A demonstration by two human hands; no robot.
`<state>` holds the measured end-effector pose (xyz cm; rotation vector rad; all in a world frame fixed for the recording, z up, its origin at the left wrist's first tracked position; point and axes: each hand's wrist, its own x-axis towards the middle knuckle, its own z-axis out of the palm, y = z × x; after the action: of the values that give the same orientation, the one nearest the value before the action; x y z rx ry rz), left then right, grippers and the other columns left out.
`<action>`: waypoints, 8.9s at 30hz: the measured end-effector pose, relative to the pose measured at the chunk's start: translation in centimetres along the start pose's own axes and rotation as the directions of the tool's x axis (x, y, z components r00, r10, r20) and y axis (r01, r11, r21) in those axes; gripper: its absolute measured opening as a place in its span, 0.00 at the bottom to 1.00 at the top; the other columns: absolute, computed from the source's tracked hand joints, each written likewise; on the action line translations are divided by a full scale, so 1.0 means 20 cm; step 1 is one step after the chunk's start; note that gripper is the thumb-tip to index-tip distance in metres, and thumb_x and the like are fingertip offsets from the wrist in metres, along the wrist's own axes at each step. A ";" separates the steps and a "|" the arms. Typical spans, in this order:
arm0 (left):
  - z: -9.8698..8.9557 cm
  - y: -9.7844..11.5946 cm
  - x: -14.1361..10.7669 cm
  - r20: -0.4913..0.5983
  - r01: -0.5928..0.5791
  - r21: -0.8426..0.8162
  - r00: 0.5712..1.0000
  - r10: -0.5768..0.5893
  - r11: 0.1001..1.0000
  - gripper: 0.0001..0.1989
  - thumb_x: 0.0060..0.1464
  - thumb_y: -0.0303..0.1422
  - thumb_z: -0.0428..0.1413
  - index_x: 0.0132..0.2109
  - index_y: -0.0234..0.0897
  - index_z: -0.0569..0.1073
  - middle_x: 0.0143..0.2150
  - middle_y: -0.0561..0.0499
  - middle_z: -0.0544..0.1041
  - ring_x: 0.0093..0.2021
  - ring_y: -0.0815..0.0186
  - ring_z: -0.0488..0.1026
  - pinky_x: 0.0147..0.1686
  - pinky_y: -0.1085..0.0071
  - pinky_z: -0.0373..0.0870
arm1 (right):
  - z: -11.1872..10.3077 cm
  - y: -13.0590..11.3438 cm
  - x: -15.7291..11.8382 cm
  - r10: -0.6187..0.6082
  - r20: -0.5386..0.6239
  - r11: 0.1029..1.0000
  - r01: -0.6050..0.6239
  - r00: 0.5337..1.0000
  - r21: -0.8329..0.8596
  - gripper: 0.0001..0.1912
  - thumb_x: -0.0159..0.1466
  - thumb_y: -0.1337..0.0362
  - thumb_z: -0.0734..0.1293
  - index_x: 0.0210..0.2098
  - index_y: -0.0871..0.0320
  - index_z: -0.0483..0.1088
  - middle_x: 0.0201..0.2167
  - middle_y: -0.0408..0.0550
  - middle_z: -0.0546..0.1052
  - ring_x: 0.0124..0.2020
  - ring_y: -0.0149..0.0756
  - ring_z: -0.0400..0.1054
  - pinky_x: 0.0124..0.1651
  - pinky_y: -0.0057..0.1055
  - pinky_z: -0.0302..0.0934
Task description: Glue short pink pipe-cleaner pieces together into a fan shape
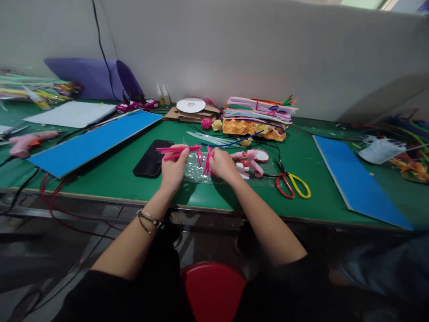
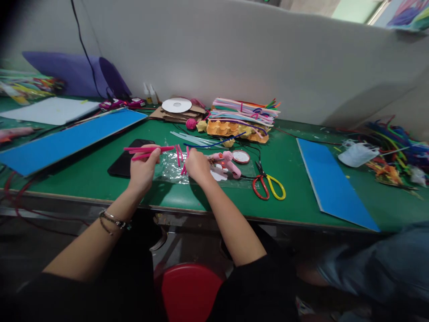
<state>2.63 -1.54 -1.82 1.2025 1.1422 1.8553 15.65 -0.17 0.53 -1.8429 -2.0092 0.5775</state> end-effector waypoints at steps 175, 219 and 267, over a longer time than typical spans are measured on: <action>0.10 0.15 -0.21 0.539 0.694 -0.313 0.692 -0.480 0.649 0.09 0.32 0.31 0.64 0.23 0.33 0.72 0.19 0.57 0.71 0.18 0.79 0.65 0.19 0.83 0.64 | -0.22 0.14 -0.51 -0.550 -0.468 0.767 0.640 0.692 0.044 0.02 0.56 0.66 0.66 0.27 0.56 0.69 0.22 0.42 0.74 0.26 0.29 0.67 0.34 0.30 0.62; 0.11 0.14 -0.22 0.613 0.736 -0.309 0.638 -0.466 0.602 0.10 0.34 0.32 0.64 0.23 0.33 0.71 0.18 0.57 0.70 0.15 0.80 0.63 0.16 0.83 0.61 | -0.19 0.18 -0.50 -0.723 -0.530 0.622 0.752 0.444 -0.219 0.08 0.56 0.73 0.65 0.34 0.56 0.71 0.26 0.43 0.71 0.28 0.28 0.66 0.31 0.27 0.63; 0.12 0.16 -0.22 0.536 0.756 -0.243 0.627 -0.566 0.607 0.07 0.36 0.29 0.63 0.22 0.33 0.71 0.19 0.57 0.71 0.17 0.80 0.65 0.19 0.82 0.63 | -0.18 0.14 -0.49 -0.562 -0.480 0.740 0.669 0.674 0.074 0.04 0.58 0.70 0.62 0.29 0.57 0.67 0.25 0.41 0.72 0.28 0.28 0.65 0.36 0.30 0.60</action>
<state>6.29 -5.83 -0.02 0.6737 0.7098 1.0936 20.83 -9.60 2.19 -0.9145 -1.9670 0.1711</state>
